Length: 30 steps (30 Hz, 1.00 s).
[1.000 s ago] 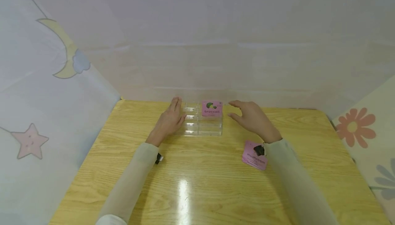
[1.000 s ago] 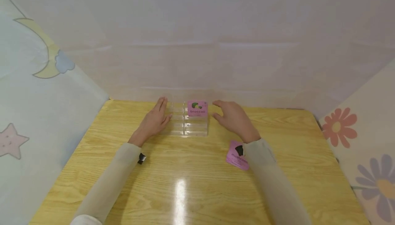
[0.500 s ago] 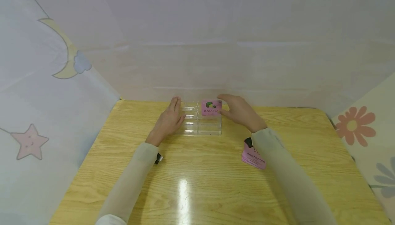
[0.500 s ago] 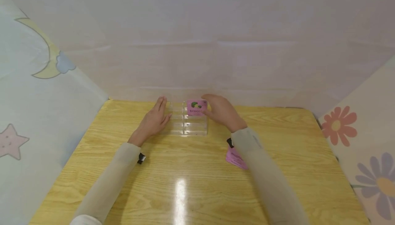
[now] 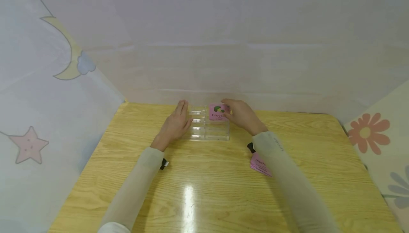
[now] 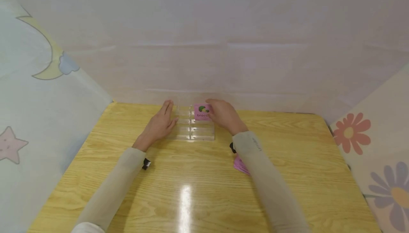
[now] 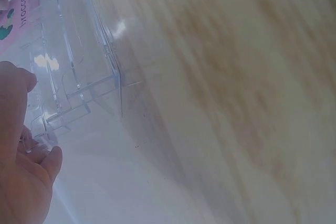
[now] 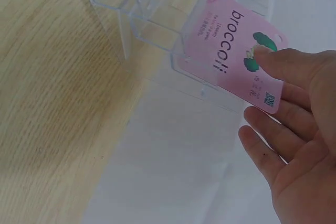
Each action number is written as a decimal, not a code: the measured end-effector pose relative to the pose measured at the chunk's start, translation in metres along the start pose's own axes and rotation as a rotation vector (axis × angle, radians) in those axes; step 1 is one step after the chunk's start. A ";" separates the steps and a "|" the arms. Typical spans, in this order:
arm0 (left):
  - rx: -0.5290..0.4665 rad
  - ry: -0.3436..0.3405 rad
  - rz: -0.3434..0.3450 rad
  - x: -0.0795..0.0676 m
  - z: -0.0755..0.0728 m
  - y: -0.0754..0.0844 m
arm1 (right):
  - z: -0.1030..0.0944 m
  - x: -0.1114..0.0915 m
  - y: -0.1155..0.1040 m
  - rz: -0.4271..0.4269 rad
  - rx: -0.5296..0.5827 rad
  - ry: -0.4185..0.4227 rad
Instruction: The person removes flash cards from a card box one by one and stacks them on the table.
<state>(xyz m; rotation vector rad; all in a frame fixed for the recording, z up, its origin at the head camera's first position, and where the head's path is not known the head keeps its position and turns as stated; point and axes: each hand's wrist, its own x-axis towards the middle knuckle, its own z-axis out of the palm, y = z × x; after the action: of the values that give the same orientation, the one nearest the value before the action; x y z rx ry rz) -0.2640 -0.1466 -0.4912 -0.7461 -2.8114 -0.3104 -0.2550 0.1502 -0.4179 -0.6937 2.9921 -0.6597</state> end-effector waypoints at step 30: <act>0.004 -0.002 0.010 0.002 0.002 0.004 | 0.010 0.006 0.010 -0.092 0.019 0.174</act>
<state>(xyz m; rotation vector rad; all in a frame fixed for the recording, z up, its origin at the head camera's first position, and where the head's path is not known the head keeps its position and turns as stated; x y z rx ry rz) -0.2644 -0.1414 -0.4920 -0.7603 -2.8087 -0.3021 -0.2635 0.1522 -0.4307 -0.8183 3.1213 -0.7916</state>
